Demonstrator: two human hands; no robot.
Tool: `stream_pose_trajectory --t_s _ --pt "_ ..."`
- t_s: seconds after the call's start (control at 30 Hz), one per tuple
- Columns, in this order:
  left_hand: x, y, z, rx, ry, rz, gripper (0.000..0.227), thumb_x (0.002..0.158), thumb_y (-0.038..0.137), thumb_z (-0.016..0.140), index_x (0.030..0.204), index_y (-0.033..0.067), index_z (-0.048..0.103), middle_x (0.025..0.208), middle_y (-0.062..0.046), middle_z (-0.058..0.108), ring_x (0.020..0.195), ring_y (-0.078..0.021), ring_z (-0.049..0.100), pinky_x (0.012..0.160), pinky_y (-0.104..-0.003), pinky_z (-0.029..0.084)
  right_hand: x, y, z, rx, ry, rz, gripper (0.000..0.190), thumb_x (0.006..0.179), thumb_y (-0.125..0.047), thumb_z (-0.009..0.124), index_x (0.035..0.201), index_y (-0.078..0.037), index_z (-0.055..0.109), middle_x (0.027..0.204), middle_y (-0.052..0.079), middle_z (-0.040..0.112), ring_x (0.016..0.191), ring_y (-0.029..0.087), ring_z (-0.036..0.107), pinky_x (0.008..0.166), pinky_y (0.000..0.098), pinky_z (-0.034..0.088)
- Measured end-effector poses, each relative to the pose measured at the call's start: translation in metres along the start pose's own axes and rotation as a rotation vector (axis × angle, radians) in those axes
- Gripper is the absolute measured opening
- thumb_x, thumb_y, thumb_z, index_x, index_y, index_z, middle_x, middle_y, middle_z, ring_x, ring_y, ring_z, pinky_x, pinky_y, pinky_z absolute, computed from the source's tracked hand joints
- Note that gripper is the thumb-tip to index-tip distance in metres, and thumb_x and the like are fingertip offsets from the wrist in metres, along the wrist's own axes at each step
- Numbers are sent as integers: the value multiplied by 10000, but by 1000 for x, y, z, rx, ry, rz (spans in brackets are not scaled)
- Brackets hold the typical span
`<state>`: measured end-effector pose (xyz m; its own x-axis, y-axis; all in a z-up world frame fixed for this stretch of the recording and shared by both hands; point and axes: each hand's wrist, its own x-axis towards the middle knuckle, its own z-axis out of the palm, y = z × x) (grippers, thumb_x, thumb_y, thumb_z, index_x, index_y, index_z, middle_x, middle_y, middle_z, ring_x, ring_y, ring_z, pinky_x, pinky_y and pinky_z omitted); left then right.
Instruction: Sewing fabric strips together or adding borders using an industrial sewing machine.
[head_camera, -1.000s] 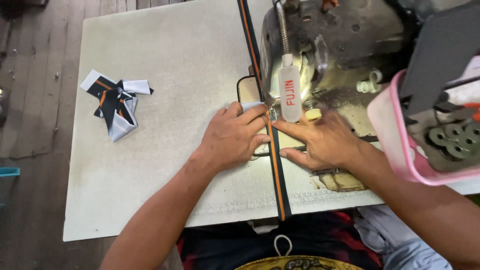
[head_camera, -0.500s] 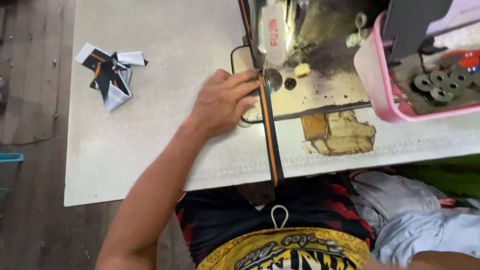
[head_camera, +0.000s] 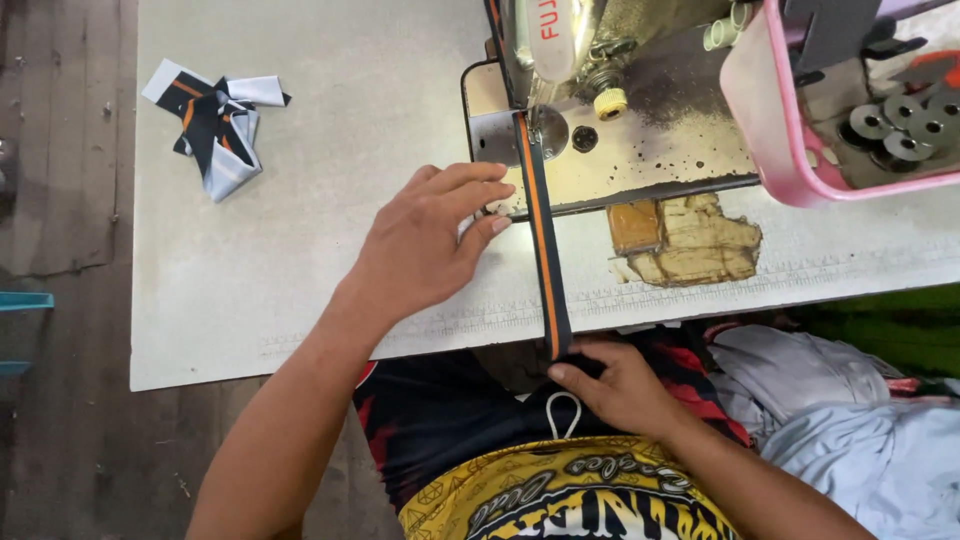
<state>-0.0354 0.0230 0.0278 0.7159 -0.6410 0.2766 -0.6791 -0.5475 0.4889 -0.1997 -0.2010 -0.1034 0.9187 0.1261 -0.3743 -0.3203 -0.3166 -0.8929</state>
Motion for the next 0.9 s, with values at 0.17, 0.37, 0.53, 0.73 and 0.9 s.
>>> stream_pose_trajectory --t_s 0.17,0.37,0.53,0.73,0.9 --pt "-2 6 9 -7 22 117 268 996 158 610 1237 55 670 1338 -90 642 1066 -261 637 900 -393 453 -33 -53 -4 -83 130 -670 151 931 -171 658 842 -51 670 764 53 652 662 167 638 620 280 508" --pt "4 6 30 88 64 181 294 1002 205 631 1249 51 670 1349 -89 645 1091 -237 641 904 -384 449 -44 -58 0 -217 152 -668 131 905 -175 696 838 -65 674 760 34 674 616 155 638 572 274 500" --pt "1 7 34 213 48 207 386 971 313 699 1261 59 679 1352 -69 640 913 -278 576 830 -394 458 -42 -52 5 -341 180 -747 284 892 -170 752 722 -81 542 591 16 475 482 162 451 476 305 388" --pt "-4 3 38 246 70 193 391 960 349 708 1226 63 700 1343 -48 648 914 -305 533 817 -414 469 -42 -54 3 -477 237 -838 295 881 -193 780 717 -102 553 579 14 498 466 174 484 489 312 437" --pt "-3 4 37 262 83 216 350 972 317 698 1213 63 697 1329 -42 650 895 -307 532 833 -407 458 -47 -60 4 -514 313 -889 204 841 -170 832 862 -88 647 633 12 613 503 149 569 527 293 498"
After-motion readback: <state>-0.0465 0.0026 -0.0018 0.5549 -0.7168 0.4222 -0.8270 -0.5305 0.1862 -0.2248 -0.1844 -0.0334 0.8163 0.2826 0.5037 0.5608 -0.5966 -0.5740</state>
